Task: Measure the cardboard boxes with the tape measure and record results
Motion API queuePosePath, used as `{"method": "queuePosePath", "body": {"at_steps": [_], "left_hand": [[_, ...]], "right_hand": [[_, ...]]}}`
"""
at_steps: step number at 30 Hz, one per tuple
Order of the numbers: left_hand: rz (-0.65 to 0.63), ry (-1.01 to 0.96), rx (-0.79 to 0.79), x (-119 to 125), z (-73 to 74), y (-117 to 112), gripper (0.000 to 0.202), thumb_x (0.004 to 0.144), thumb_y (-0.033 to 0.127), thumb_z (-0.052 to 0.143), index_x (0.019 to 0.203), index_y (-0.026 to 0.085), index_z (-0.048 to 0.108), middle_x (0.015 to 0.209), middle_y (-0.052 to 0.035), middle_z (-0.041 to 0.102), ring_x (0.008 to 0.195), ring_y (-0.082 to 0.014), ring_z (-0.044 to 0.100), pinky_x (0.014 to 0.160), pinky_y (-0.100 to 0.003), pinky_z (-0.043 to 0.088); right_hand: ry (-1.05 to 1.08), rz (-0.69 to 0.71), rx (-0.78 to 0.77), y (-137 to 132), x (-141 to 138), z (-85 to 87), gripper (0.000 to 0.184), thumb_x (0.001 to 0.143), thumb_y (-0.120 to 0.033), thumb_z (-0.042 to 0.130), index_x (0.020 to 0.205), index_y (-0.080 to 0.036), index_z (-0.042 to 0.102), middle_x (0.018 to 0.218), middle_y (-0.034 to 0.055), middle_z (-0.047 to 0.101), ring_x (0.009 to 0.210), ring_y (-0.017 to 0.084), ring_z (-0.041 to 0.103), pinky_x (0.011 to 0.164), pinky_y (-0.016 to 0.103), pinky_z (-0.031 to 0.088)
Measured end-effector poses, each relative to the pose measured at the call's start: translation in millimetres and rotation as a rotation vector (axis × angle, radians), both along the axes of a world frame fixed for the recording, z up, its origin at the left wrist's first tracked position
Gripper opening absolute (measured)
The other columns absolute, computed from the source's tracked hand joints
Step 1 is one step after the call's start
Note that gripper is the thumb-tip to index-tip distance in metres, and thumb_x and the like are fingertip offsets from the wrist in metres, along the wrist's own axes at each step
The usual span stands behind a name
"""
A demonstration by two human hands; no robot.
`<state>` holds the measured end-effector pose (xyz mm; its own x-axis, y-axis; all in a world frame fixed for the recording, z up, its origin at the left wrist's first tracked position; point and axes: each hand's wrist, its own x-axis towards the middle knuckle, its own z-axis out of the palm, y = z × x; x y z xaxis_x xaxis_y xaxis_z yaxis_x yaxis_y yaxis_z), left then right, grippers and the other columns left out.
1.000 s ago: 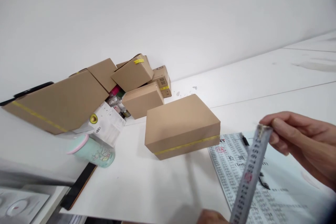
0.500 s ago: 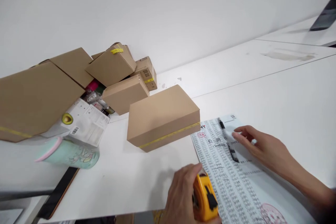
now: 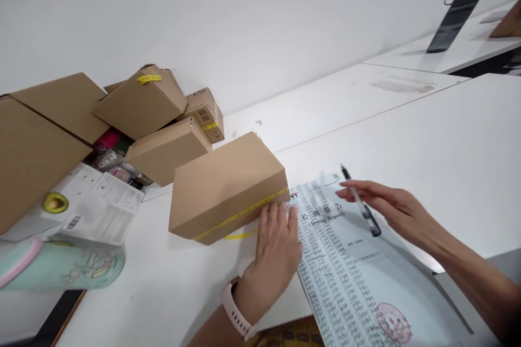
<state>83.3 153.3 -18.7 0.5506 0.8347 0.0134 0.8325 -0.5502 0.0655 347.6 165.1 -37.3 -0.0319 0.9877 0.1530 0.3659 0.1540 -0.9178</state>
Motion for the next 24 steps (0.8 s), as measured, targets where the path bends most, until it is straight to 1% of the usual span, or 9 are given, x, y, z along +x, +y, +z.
{"method": "queuePosePath", "body": {"at_steps": [2,5,8,11,13,15,19,21,24], "left_hand": [[-0.147,-0.080,-0.020,15,-6.4,-12,0.062,0.093,0.026,0.062,0.148,0.004,0.041,0.153,-0.0275,0.046,0.145,-0.0412,0.040,0.119,-0.060,0.032],[-0.345,-0.199,-0.134,37,-16.6,-27,0.081,0.097,0.052,0.057,0.153,-0.002,0.033,0.162,-0.0282,0.032,0.155,-0.0378,0.020,0.126,-0.052,0.023],[-0.366,-0.211,-0.254,51,-23.9,-26,0.094,0.097,0.065,0.048,0.155,-0.005,0.026,0.165,-0.0290,0.016,0.156,-0.0381,0.002,0.128,-0.052,0.014],[-0.356,-0.233,-0.302,57,-29.1,-17,0.097,0.096,0.068,0.046,0.157,-0.004,0.023,0.166,-0.0279,0.009,0.155,-0.0386,-0.006,0.127,-0.058,0.009],[-0.347,-0.262,-0.301,59,-32.6,-12,0.102,0.093,0.071,0.049,0.158,-0.003,0.022,0.166,-0.0279,0.007,0.155,-0.0389,-0.009,0.126,-0.060,0.007],[-0.338,-0.291,-0.305,60,-35.9,-11,0.105,0.091,0.073,0.050,0.158,-0.003,0.022,0.166,-0.0283,0.007,0.154,-0.0391,-0.010,0.126,-0.061,0.006],[-0.330,-0.337,-0.333,60,-39.0,-12,0.103,0.092,0.073,0.047,0.158,-0.003,0.023,0.167,-0.0279,0.009,0.155,-0.0386,-0.009,0.126,-0.060,0.004],[-0.323,-0.357,-0.342,60,-38.6,-12,0.103,0.092,0.072,0.048,0.157,-0.003,0.024,0.167,-0.0273,0.009,0.155,-0.0395,-0.009,0.126,-0.060,0.002],[-0.312,-0.385,-0.387,59,-38.4,-11,0.099,0.094,0.070,0.048,0.158,-0.001,0.023,0.168,-0.0254,0.010,0.155,-0.0390,-0.007,0.127,-0.059,0.002]], "right_hand": [[0.054,-0.064,0.046,-8,7,6.9,0.034,0.091,-0.044,0.060,0.123,-0.035,0.066,0.117,0.0070,0.076,0.112,0.031,0.070,0.091,0.050,0.056],[-0.037,-0.326,0.126,-14,3,11.0,0.022,0.082,-0.049,0.073,0.097,-0.035,0.066,0.093,0.0028,0.076,0.091,0.029,0.072,0.078,0.046,0.056],[-0.009,-0.480,0.086,-10,-10,6.1,0.035,0.091,-0.061,0.057,0.077,-0.030,0.058,0.066,0.0013,0.063,0.066,0.023,0.063,0.065,0.042,0.053],[0.263,-0.246,-0.035,4,-19,-4.2,0.050,0.098,-0.068,0.037,0.105,-0.027,0.065,0.080,0.0052,0.070,0.080,0.025,0.069,0.079,0.046,0.056],[0.408,-0.096,-0.146,15,-24,-10.8,0.055,0.095,-0.069,0.046,0.125,-0.025,0.064,0.104,0.0102,0.074,0.101,0.027,0.070,0.090,0.047,0.055],[0.436,-0.073,-0.229,27,-27,-15.8,0.050,0.086,-0.063,0.067,0.118,-0.024,0.069,0.109,0.0106,0.074,0.103,0.026,0.069,0.089,0.044,0.055],[0.331,-0.150,-0.177,46,-30,-23.2,0.037,0.078,-0.056,0.079,0.078,-0.022,0.063,0.071,-0.0016,0.061,0.065,0.014,0.055,0.061,0.031,0.047],[0.260,-0.127,-0.149,50,-29,-27.3,0.036,0.082,-0.056,0.074,0.082,-0.023,0.062,0.069,-0.0032,0.057,0.061,0.013,0.049,0.057,0.030,0.042],[0.169,-0.043,-0.179,53,-25,-34.2,0.035,0.083,-0.053,0.075,0.098,-0.023,0.067,0.083,0.0021,0.065,0.071,0.016,0.055,0.062,0.032,0.045]]}}
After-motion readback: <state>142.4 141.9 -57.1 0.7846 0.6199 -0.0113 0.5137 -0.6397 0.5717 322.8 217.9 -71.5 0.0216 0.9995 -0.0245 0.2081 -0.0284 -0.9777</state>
